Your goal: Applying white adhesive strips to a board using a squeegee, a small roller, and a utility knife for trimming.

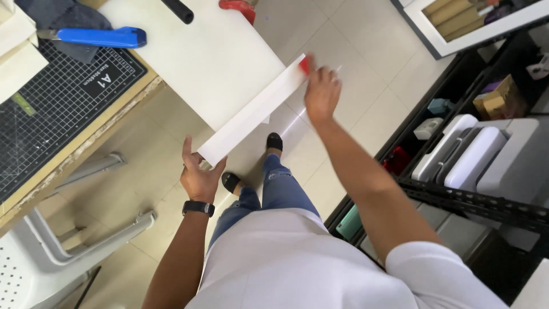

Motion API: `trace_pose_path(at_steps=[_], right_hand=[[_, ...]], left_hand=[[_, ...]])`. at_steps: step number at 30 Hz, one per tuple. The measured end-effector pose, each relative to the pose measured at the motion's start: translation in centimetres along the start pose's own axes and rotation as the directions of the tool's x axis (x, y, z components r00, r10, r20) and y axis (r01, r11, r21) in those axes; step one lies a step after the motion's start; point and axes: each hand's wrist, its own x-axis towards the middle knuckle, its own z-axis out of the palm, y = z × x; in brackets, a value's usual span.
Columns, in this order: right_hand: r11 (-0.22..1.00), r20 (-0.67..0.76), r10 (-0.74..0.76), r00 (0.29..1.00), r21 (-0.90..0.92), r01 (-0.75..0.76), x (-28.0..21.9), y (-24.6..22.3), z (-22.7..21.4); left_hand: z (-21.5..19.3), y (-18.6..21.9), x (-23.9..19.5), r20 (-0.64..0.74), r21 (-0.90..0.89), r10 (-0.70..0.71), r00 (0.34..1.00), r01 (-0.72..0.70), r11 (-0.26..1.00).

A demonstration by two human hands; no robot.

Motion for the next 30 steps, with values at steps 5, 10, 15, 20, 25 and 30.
trace_pose_path(at_steps=[5,10,15,20,25,30], right_hand=[[0.947,0.075,-0.071,0.995,0.319,0.044,-4.9,-10.6,-7.2],[0.827,0.238,-0.117,0.964,0.561,-0.038,-6.0,-7.8,-3.6],[0.990,0.005,0.126,0.992,0.070,-0.126,-1.0,-0.5,1.0],[0.794,0.147,-0.097,0.984,0.608,-0.013,-7.2,-11.8,-8.6],[0.992,0.167,-0.039,0.985,0.123,0.019,-1.9,-1.4,-1.2],[0.873,0.015,-0.167,0.986,0.467,0.141,-6.3,-10.8,-7.7]], left_hand=[[-1.7,0.7,0.4,0.058,-0.076,-0.063,0.996,0.068,0.995],[-2.1,0.7,0.8,0.090,-0.046,-0.088,0.992,0.092,0.995],[-2.9,1.5,0.2,0.095,-0.110,-0.131,0.987,0.141,0.984],[-4.3,0.5,-0.4,0.112,-0.104,-0.144,0.983,0.156,0.982],[-4.1,0.4,-0.5,0.122,-0.191,-0.191,0.974,0.212,0.959],[-4.2,0.2,-0.4,0.115,-0.218,-0.198,0.973,0.220,0.951]])
